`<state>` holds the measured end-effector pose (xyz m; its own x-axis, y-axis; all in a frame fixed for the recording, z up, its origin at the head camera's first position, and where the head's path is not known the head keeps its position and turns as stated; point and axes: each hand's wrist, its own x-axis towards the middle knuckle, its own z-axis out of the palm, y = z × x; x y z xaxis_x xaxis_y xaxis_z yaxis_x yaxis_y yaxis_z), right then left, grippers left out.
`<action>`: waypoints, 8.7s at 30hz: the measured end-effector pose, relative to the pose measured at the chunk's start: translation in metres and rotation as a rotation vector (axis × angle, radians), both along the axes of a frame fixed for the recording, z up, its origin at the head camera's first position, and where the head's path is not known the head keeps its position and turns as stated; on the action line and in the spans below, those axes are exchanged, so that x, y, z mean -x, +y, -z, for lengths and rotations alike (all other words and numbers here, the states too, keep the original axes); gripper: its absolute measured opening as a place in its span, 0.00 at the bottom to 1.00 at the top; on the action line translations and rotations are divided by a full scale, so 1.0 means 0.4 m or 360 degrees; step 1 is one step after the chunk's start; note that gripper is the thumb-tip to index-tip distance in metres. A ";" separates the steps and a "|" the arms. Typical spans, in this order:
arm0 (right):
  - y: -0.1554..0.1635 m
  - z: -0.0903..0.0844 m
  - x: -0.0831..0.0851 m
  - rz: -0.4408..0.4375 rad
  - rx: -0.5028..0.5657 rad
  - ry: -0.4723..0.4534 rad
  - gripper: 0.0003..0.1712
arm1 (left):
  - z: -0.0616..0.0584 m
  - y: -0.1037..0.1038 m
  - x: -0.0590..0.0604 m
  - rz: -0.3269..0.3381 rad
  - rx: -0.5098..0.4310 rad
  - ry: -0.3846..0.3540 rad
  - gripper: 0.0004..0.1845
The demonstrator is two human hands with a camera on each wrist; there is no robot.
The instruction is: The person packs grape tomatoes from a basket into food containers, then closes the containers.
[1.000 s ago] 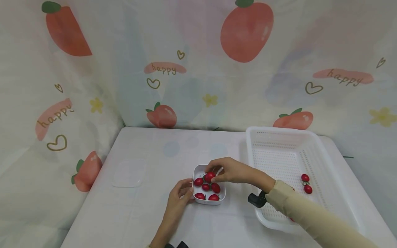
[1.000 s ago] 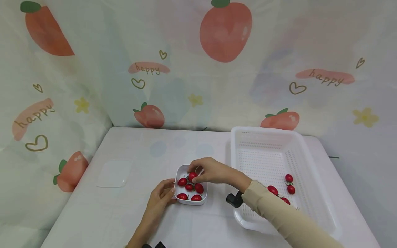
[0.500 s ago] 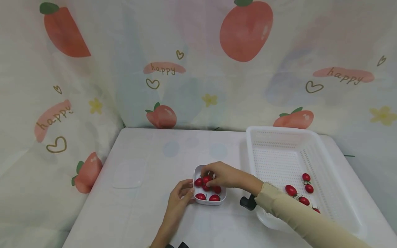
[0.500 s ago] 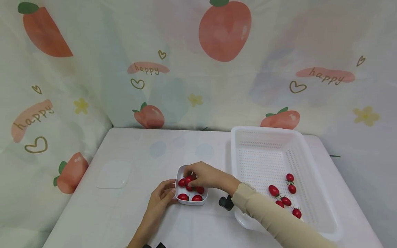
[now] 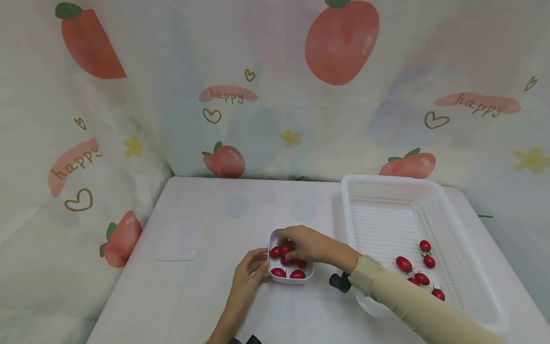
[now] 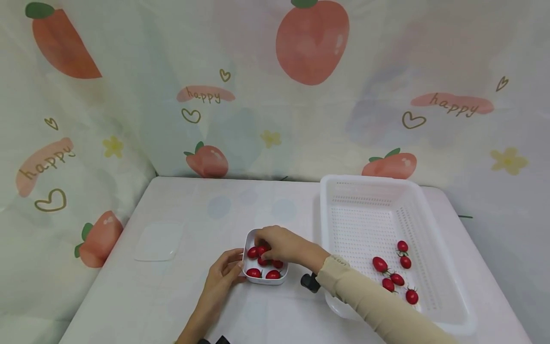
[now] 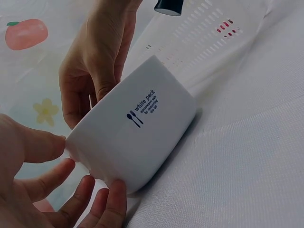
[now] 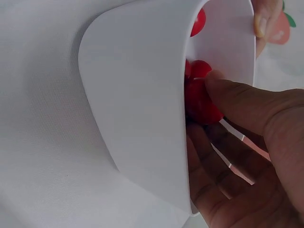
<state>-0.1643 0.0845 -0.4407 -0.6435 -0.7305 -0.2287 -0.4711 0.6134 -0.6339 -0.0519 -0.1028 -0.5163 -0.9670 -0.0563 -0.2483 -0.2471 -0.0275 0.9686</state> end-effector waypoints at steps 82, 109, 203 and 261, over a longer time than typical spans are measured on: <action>0.484 -0.154 -0.039 0.0348 -0.0139 0.0069 0.22 | 0.002 0.000 0.000 -0.0013 0.0041 0.0016 0.22; 0.591 -0.028 -0.013 0.0426 -0.0812 0.0046 0.20 | 0.003 -0.001 -0.001 -0.0005 0.0035 0.0018 0.22; 0.243 -0.134 -0.236 0.0872 0.0588 0.0744 0.24 | 0.009 -0.002 -0.001 -0.0004 -0.0014 0.0037 0.22; -0.073 0.050 -0.112 0.0751 -0.0113 0.0656 0.22 | 0.011 -0.009 0.000 0.0012 -0.0041 0.0036 0.22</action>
<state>-0.1193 0.0555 -0.4605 -0.9384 -0.3385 0.0693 -0.3363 0.8489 -0.4078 -0.0520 -0.1063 -0.5207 -0.9728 -0.0431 -0.2274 -0.2252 -0.0506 0.9730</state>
